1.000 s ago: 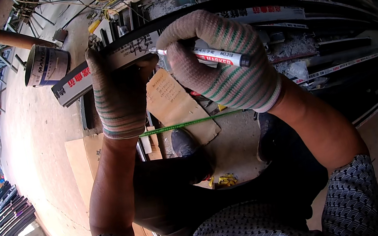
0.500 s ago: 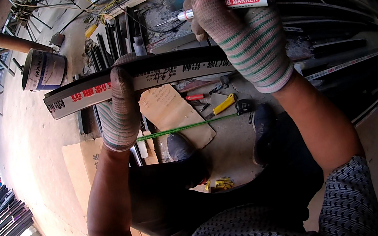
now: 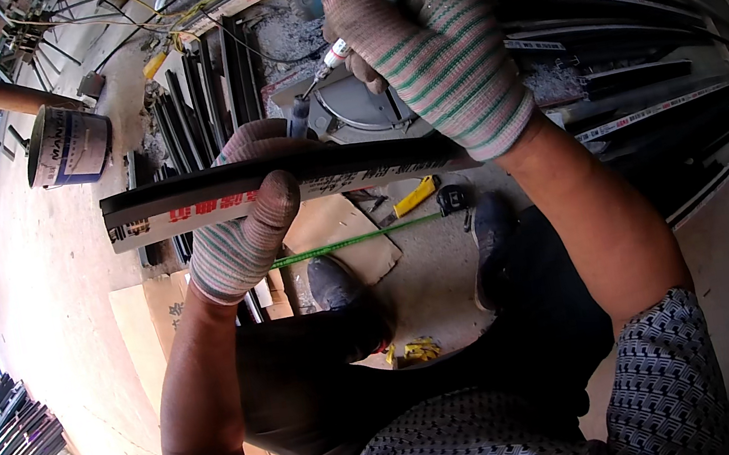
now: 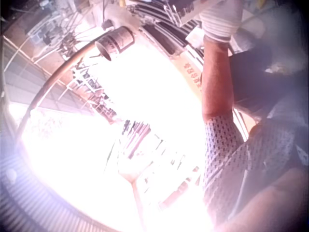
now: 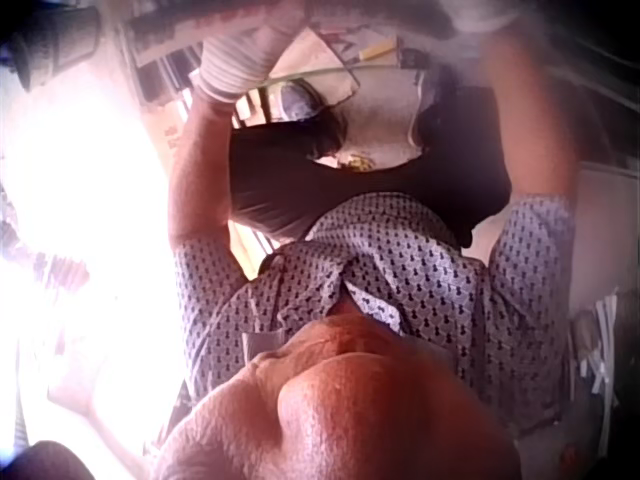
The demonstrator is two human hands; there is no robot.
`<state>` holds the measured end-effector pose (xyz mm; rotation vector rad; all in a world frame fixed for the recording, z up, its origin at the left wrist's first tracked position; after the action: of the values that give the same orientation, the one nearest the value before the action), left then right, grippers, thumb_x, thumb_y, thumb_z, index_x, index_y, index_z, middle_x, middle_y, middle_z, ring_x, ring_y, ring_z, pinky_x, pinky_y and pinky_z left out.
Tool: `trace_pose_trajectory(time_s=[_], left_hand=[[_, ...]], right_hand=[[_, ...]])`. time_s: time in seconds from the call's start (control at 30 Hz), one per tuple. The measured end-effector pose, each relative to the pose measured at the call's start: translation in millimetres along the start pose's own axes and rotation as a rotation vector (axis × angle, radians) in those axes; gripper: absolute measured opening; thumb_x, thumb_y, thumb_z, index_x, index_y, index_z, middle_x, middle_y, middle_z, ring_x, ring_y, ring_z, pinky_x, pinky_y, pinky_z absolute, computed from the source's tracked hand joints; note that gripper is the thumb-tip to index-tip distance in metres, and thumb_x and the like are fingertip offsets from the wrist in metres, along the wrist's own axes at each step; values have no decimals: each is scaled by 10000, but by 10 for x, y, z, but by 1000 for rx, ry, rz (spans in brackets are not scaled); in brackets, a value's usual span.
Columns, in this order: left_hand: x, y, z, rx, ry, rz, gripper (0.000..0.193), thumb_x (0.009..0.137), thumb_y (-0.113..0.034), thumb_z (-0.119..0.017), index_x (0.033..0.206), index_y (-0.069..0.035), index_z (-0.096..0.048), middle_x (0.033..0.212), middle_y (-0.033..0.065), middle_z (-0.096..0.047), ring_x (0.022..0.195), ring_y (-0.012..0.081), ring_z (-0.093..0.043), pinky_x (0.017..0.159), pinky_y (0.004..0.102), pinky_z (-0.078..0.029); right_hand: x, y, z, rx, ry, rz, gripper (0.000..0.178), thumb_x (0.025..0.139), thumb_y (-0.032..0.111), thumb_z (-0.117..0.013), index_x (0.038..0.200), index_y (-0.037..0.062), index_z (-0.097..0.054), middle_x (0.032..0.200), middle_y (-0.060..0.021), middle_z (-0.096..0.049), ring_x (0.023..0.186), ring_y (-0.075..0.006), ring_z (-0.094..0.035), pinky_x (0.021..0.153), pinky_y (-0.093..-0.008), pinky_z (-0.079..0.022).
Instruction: The person measures a long metal profile with a tape measure and marks it with a marker. They then place the profile on a miter saw, align it, and cut it. The person repeats this process for a second profile, measuring, marking, and cutting it to size.
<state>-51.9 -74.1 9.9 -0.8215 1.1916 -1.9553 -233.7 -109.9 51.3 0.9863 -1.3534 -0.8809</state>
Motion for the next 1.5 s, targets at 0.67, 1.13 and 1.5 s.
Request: trace_pose_trajectory(time_s=[0.67,1.13,1.5], left_hand=[[-10,-91,-66,74,44,-124,312,940,-294,-750,1093,-25,-715,1071,116,-621,999,237,-614,857,369,-518],[-117,-7,105,-57,-91,-97,269,846,-305,-854,961,-91,-737,851,47,-732,743,170,-720,648,271,-595],[-698,299,1603,290,-432,273,342,951,-384,-738,944,-51,-665,857,52,-688,804,121,-670,700,284,-547]], right_hand=[[-123,-461,-283,-13,179,-281,275,1009,338,-672,937,73,-699,695,11,-634,576,-44,-570,513,-201,-455],[-308,-622,-475,-170,237,-358,421,1012,495,-592,1000,97,-729,745,15,-667,672,-47,-631,579,-180,-489],[-256,-787,-123,-27,111,-458,444,1056,393,-553,1141,-27,-667,727,-67,-650,647,-100,-568,724,-265,-506]])
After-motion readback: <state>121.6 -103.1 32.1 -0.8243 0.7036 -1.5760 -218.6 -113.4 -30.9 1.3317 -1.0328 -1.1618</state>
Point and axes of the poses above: each hand's wrist, its own x-axis towards the middle knuckle, its own z-axis out of the back of the hand, y = z × x, the point moved 10 cm from there along x, towards the middle knuckle
